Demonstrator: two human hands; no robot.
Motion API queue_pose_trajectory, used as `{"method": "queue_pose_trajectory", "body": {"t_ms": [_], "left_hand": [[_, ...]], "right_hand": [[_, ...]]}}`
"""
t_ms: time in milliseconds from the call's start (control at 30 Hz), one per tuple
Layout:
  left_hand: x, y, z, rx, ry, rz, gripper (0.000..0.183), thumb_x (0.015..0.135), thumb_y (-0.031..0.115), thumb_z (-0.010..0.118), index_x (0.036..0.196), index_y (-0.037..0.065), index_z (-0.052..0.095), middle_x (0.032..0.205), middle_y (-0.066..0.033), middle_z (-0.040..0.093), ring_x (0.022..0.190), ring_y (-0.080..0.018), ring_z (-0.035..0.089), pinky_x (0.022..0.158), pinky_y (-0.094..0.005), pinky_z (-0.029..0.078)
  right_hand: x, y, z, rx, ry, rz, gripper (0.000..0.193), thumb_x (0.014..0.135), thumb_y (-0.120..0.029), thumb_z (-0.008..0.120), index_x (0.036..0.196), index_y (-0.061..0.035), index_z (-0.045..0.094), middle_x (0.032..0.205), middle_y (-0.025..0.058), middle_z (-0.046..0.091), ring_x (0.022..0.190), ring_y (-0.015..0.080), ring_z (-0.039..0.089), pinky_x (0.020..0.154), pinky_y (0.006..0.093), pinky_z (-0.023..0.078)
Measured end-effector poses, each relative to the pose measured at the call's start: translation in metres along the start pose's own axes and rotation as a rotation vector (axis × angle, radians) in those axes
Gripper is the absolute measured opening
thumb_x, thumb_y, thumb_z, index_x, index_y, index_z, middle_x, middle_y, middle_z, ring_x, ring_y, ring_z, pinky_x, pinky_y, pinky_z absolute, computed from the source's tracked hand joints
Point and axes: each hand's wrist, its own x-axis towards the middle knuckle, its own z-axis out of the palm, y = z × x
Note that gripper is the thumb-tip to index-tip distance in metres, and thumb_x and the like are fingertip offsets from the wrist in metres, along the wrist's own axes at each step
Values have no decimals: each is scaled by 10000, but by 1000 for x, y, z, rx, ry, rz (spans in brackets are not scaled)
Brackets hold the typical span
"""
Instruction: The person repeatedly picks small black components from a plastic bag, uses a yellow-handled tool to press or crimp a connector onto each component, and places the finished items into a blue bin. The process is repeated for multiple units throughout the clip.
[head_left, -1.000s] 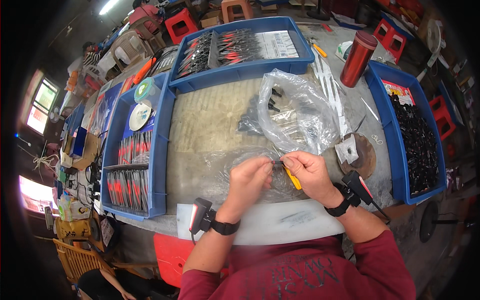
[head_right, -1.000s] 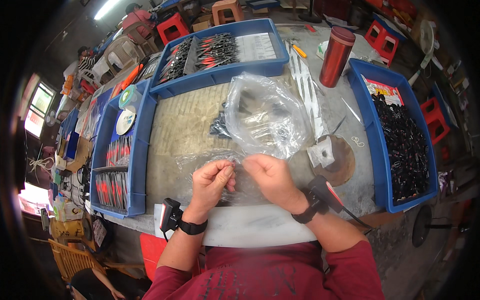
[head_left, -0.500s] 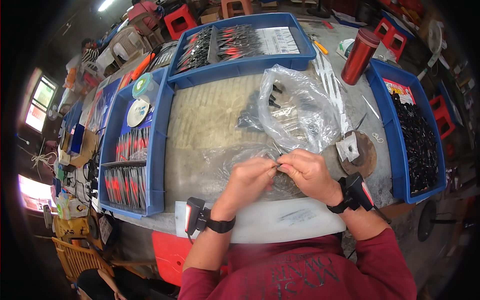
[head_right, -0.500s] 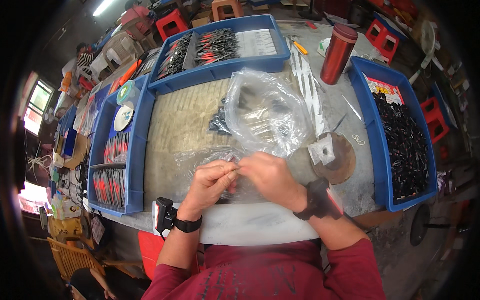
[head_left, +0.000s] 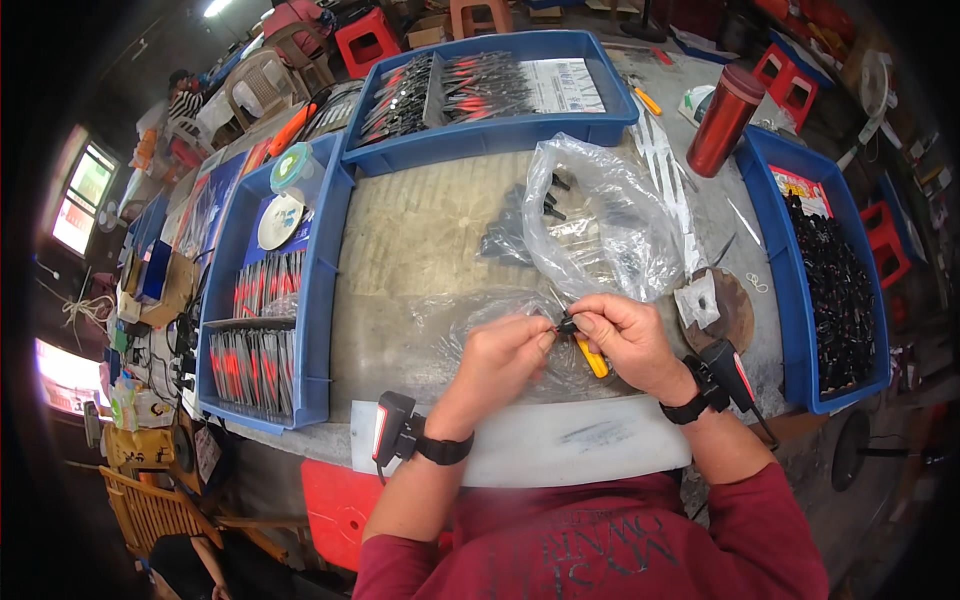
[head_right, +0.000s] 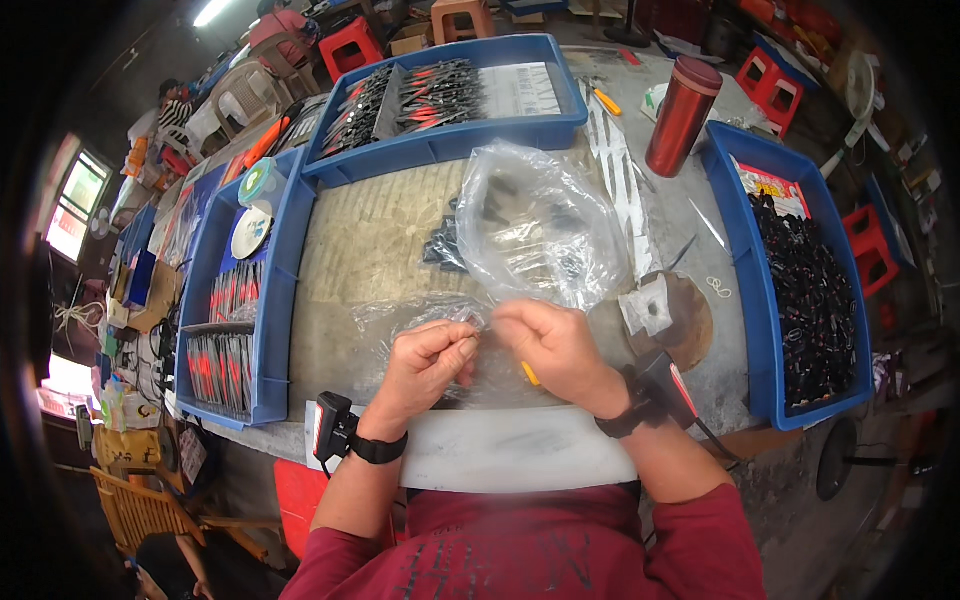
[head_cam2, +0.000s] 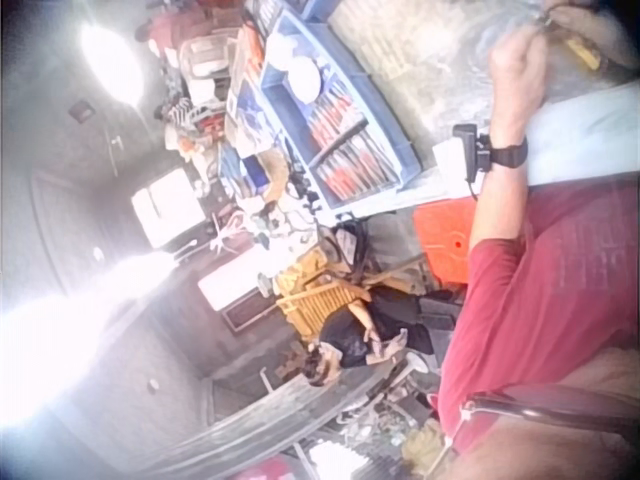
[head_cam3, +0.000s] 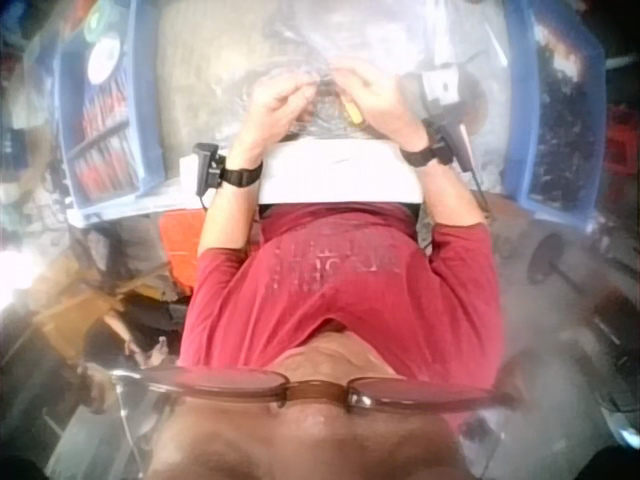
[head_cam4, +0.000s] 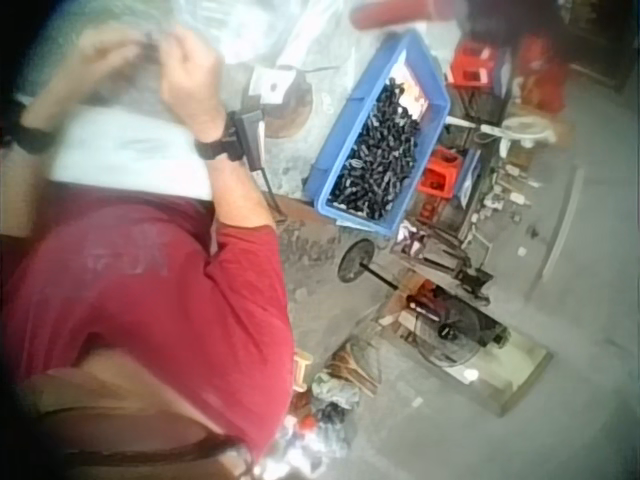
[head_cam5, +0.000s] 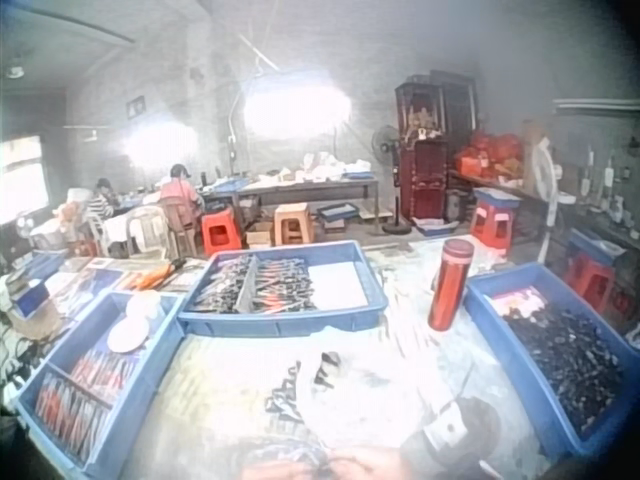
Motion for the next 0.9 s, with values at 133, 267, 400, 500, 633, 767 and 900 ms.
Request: {"method": "queue_pose_trajectory", "body": {"t_ms": [133, 267, 400, 500, 633, 767, 900], "left_hand": [[0, -4, 1, 13, -19, 40, 40, 812, -8, 590, 835, -14, 622, 635, -59, 546, 509, -112, 538, 451, -252, 416], [-2, -3, 1, -19, -30, 17, 41, 813, -11, 591, 838, -20, 623, 646, -60, 555, 511, -110, 547, 450, -242, 425], [-1, -2, 1, -38, -52, 15, 52, 823, -6, 588, 855, -25, 623, 660, -56, 559, 518, -106, 553, 458, -236, 439], [-2, -1, 0, -65, -72, -36, 85, 846, 10, 573, 898, -36, 621, 706, -53, 564, 547, -99, 556, 478, -227, 455], [-2, -1, -1, -113, -109, -125, 138, 883, 38, 549, 956, -61, 611, 775, -46, 570, 597, -94, 561, 511, -219, 477], [-3, -5, -1, -252, -66, -228, 155, 882, 48, 553, 972, -64, 610, 778, -43, 581, 612, -98, 563, 518, -226, 488], [-3, -10, -1, -214, -62, -224, 160, 879, 54, 556, 985, -51, 612, 755, -50, 590, 607, -97, 563, 513, -226, 483]], "right_hand": [[-2, 0, -2, 88, -25, 77, 125, 854, -82, 584, 926, 11, 626, 748, 44, 614, 630, 77, 548, 564, 234, 446], [-3, -2, 1, 4, -19, 71, 123, 834, -71, 595, 921, 10, 627, 801, 99, 643, 684, 144, 600, 613, 265, 472], [-2, -1, 4, -117, 13, -71, 122, 829, -70, 596, 916, 8, 631, 825, 124, 650, 707, 187, 619, 634, 280, 482], [-2, 1, 4, -98, 22, -61, 123, 841, -79, 590, 916, 10, 631, 810, 103, 648, 686, 163, 608, 615, 268, 476], [-1, 5, 2, 110, -10, 122, 148, 870, -105, 575, 940, 14, 627, 776, 41, 628, 642, 89, 563, 563, 230, 449], [-2, 7, 3, 185, -23, 149, 169, 885, -121, 566, 973, 13, 620, 762, 5, 602, 627, 48, 529, 536, 204, 422], [-2, 6, 1, 191, -64, 169, 164, 894, -101, 556, 1005, 11, 601, 784, 11, 594, 650, 50, 535, 564, 195, 435]]}}
